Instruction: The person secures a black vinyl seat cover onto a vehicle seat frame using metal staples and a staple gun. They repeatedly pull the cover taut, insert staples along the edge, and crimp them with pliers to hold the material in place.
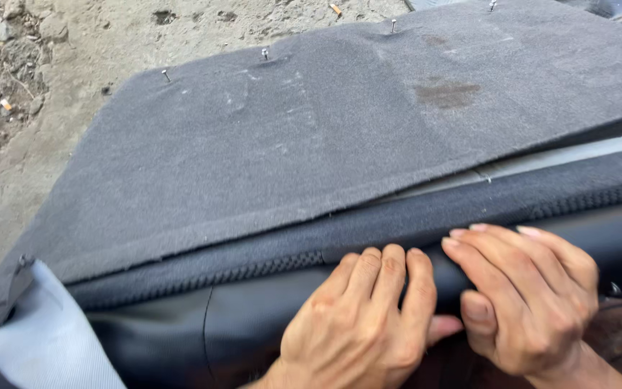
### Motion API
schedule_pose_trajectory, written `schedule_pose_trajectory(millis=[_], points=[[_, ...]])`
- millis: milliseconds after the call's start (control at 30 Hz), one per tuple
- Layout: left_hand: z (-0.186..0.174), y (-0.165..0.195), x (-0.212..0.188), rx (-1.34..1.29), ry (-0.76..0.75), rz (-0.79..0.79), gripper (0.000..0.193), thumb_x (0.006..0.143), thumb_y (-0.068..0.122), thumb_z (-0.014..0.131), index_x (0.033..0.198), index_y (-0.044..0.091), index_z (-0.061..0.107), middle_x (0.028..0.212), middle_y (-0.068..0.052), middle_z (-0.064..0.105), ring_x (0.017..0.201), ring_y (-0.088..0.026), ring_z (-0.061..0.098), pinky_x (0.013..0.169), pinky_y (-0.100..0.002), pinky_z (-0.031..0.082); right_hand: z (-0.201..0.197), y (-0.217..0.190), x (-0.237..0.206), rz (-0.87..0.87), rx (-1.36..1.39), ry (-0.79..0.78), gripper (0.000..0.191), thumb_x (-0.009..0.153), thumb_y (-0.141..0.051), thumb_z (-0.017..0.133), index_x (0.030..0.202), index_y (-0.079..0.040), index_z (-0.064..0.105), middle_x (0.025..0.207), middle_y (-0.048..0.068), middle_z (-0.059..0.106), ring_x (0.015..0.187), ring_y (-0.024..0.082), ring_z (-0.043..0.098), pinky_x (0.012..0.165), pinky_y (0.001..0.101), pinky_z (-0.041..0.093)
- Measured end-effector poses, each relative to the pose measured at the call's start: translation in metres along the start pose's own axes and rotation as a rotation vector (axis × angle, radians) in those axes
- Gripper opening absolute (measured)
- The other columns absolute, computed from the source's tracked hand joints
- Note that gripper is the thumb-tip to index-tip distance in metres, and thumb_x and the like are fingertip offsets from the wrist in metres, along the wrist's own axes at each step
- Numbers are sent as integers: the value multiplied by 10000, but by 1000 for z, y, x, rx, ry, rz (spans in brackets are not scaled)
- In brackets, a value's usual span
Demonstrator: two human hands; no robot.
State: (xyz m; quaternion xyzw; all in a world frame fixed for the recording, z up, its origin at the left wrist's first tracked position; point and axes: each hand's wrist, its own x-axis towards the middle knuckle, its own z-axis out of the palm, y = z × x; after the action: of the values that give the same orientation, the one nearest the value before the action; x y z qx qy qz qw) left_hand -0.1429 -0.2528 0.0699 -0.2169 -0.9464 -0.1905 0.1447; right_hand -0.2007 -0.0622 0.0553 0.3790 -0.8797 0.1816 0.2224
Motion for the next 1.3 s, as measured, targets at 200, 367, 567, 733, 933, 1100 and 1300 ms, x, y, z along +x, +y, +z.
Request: schedule_pose_trajectory(millis=[200,367,567,733,933,1100,1300], points=[[3,-2,8,-276,-286,-166,623,899,440,673,1181,-112,613,940,-232,648,821,-333,629,768,-410,522,7,4,-8,31,27,-33,425,1065,-247,397,972,-28,749,932,73,740,886,240,706,893,407,458],[-11,2,14,-320,-209,-132,673,851,401,720,1271,-105,578,1007,-203,650,899,-318,611,813,-424,484,-1,-4,-5,37,1,-7,420,1053,-258,407,973,-27,749,947,87,737,905,251,701,912,416,455],[-8,19,2,-144,-277,-115,590,817,396,769,1224,8,591,1001,-139,643,955,-318,602,804,-440,462,-7,-14,-34,29,-42,37,383,1082,-273,436,1178,-20,706,1185,108,710,1136,286,658,1055,475,429],[-8,37,-5,-3,-187,-116,648,797,430,771,1249,7,581,1034,-149,646,997,-330,602,811,-452,460,-24,-32,-69,29,-132,69,414,998,-191,538,1336,39,609,1392,175,603,1323,359,542,1136,528,333],[-7,44,12,14,-371,-174,645,804,500,758,1221,39,586,1149,-172,649,1136,-353,578,925,-469,447,-69,-40,-129,364,381,253,213,1034,-141,648,1211,-23,648,1171,163,673,1094,301,675,990,388,541],[0,43,14,-25,-408,-185,687,785,490,780,1273,50,579,1206,-182,645,1191,-365,555,1013,-451,426,-49,-27,-160,1029,1167,65,269,1017,-192,598,1173,5,696,913,96,746,715,132,676,632,259,548],[7,46,8,52,-402,-194,756,789,517,774,1335,47,544,1218,-186,618,1176,-360,531,957,-473,422,-15,-24,-153,1234,1538,136,243,1042,-219,654,977,15,646,801,103,696,606,130,624,551,265,508]])
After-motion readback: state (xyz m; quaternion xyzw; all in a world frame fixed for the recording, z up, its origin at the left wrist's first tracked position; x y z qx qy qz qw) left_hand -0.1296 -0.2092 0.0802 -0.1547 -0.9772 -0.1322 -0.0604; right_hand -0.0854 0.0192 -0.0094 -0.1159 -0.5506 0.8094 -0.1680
